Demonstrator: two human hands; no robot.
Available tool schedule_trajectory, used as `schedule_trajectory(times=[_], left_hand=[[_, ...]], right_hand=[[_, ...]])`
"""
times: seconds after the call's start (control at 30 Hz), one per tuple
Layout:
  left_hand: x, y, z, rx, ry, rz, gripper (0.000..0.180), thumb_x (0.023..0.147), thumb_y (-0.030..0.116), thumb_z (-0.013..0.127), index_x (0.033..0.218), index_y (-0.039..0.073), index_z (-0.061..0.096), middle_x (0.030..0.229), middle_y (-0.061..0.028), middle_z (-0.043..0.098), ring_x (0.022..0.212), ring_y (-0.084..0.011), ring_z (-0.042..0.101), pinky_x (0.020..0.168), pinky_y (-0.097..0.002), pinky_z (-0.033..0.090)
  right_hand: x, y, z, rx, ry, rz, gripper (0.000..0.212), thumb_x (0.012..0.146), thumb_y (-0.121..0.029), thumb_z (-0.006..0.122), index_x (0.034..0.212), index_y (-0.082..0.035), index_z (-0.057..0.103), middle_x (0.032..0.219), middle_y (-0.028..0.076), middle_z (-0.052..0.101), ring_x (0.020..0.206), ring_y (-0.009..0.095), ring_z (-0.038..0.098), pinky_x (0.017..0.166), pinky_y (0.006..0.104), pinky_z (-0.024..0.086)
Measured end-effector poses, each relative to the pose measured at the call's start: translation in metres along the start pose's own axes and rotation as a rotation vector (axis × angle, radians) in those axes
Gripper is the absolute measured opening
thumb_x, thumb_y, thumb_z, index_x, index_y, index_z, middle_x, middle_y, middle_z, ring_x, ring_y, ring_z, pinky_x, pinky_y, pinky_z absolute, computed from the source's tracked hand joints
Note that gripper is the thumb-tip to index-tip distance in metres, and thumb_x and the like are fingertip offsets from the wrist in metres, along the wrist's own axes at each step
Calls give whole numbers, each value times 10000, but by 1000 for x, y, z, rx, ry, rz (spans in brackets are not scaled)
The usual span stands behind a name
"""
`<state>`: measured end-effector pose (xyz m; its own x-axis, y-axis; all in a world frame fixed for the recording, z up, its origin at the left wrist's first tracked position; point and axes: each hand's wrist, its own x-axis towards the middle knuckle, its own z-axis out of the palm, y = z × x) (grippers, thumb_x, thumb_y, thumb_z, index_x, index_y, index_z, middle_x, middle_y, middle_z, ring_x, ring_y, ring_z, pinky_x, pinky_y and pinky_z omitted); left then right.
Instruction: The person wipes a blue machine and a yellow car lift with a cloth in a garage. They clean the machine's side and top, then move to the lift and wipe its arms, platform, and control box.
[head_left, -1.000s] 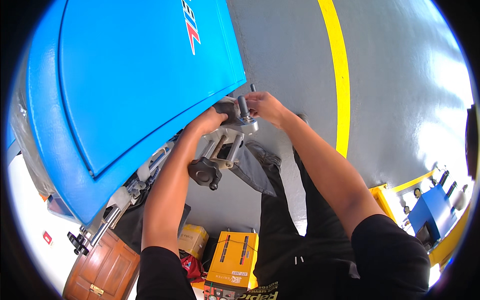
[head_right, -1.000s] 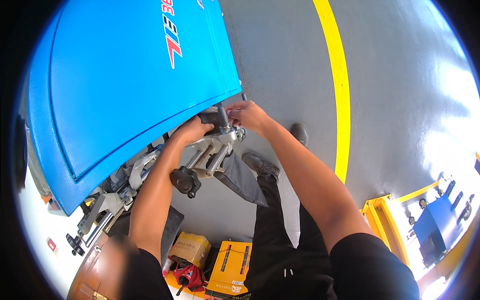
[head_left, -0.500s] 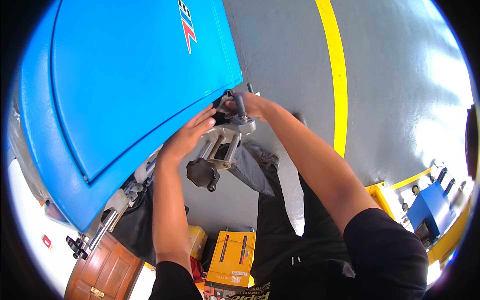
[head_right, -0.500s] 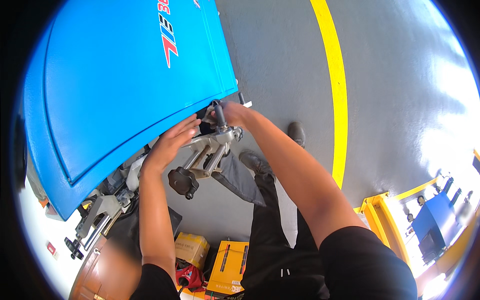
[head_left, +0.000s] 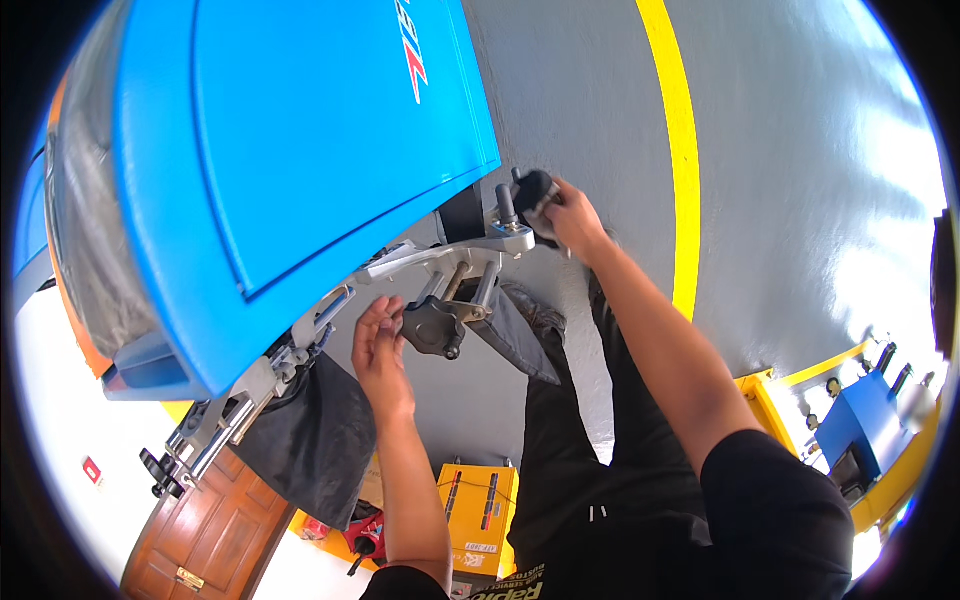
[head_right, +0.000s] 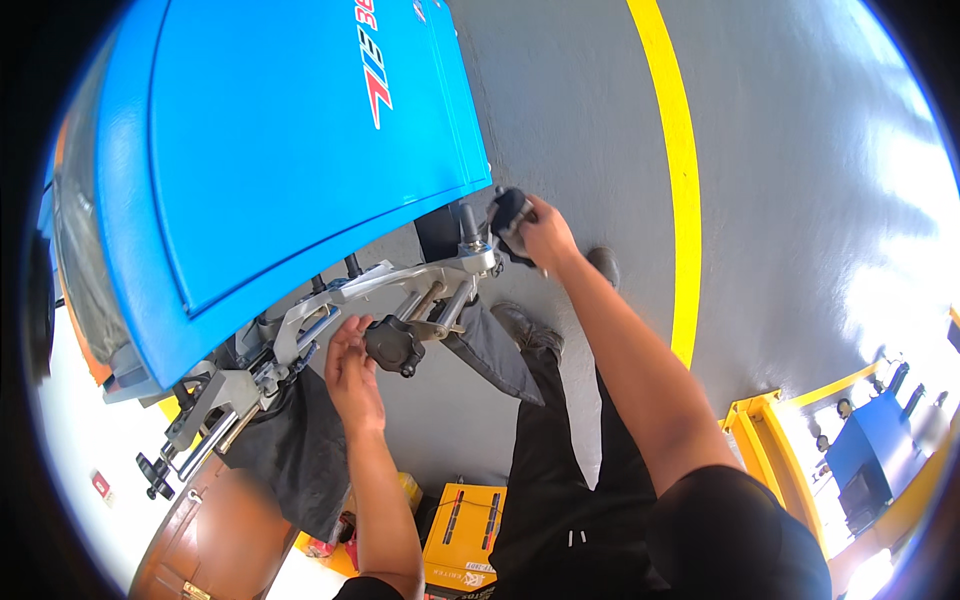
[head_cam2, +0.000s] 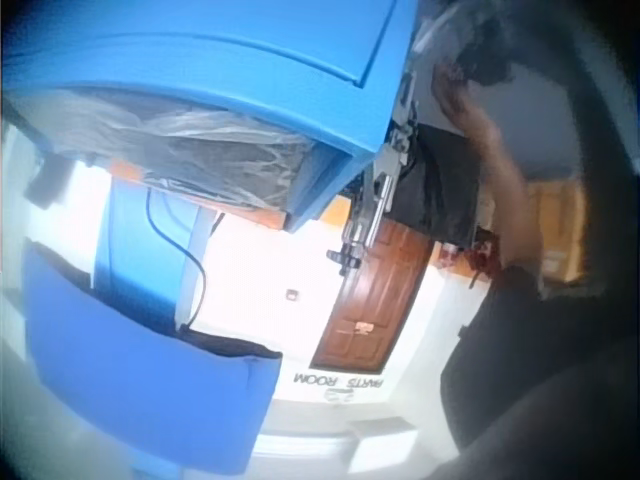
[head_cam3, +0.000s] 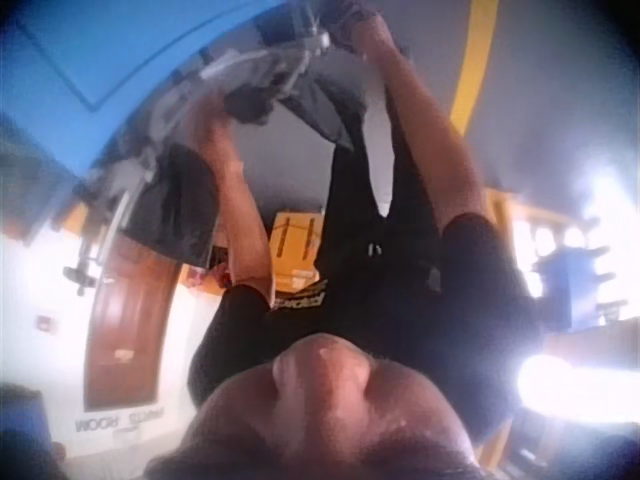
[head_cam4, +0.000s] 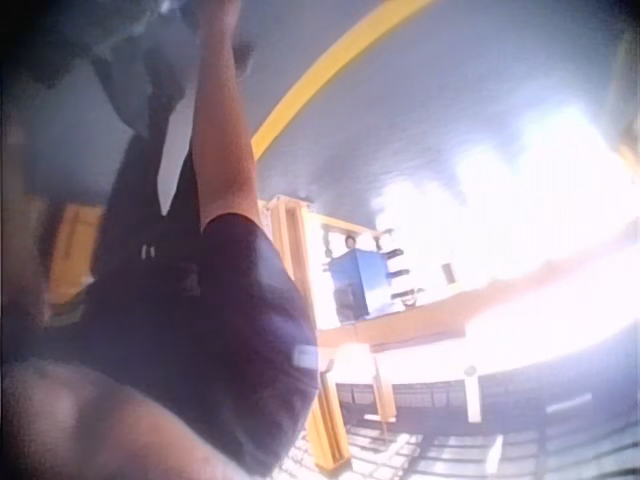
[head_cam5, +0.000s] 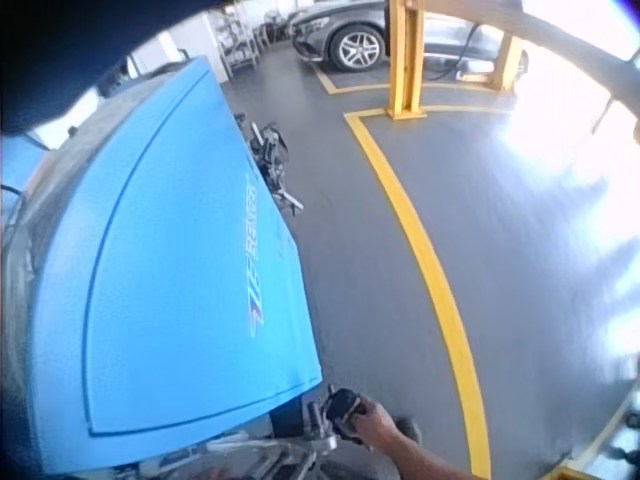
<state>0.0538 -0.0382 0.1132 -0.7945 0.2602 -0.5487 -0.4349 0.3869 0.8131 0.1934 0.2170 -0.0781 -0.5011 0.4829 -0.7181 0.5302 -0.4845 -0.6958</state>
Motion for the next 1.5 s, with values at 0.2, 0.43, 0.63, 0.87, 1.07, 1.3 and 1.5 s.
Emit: schedule_trajectory(times=[0.2, 0.43, 0.63, 0.87, 1.07, 1.3, 1.5], left_hand=[[-25, -54, -6, -118, 48, -303, 297, 1009, 199, 596, 1281, 80, 607, 1217, -48, 666, 1146, -156, 624, 945, -346, 477], [-44, -66, -18, -46, -261, -380, 302, 1042, 227, 571, 1304, 78, 595, 1232, -65, 686, 1097, -177, 648, 937, -333, 482], [-58, -76, -57, -27, -271, -411, 318, 1049, 246, 560, 1318, 81, 599, 1233, -55, 693, 1098, -164, 647, 945, -339, 474], [-49, -81, -86, -99, -301, -353, 344, 1038, 269, 581, 1341, 105, 590, 1263, -58, 677, 1137, -182, 626, 981, -362, 461], [-50, -101, -103, -105, -533, -242, 431, 1050, 291, 574, 1440, 112, 531, 1356, -61, 637, 1201, -202, 603, 1043, -395, 433], [-31, -119, -85, -175, -522, -140, 459, 1060, 299, 561, 1465, 90, 503, 1387, -103, 619, 1218, -213, 591, 1042, -417, 443], [-40, -123, -97, -216, -473, -153, 461, 1060, 319, 564, 1462, 99, 511, 1373, -91, 628, 1218, -203, 591, 1041, -407, 444]], right_hand=[[-87, 22, 74, 65, 164, 167, 365, 969, -182, 610, 1253, 46, 585, 1203, 204, 594, 1121, 382, 620, 983, 434, 495], [-133, -10, 71, -376, 44, -263, 189, 950, -69, 583, 1094, 18, 669, 1093, 195, 604, 1031, 448, 605, 889, 486, 486], [-190, -138, 65, -529, 5, -887, 270, 895, 35, 583, 1135, -19, 693, 1121, 160, 619, 952, 386, 662, 798, 428, 535], [-60, -122, 89, -1396, -547, -789, 443, 784, 57, 677, 1197, -104, 676, 1203, 124, 622, 1138, 354, 636, 950, 432, 558], [7, -87, 134, -1784, -849, -882, 440, 746, -42, 732, 1161, -157, 641, 1214, 89, 610, 1226, 310, 593, 964, 420, 552], [-30, -105, 127, -1675, -572, -907, 256, 760, -213, 740, 996, -120, 712, 1140, 113, 679, 1041, 324, 703, 845, 405, 591], [1, -106, 108, -1768, -645, -592, 298, 743, -333, 785, 913, -90, 760, 936, 134, 750, 908, 330, 734, 773, 430, 582]])
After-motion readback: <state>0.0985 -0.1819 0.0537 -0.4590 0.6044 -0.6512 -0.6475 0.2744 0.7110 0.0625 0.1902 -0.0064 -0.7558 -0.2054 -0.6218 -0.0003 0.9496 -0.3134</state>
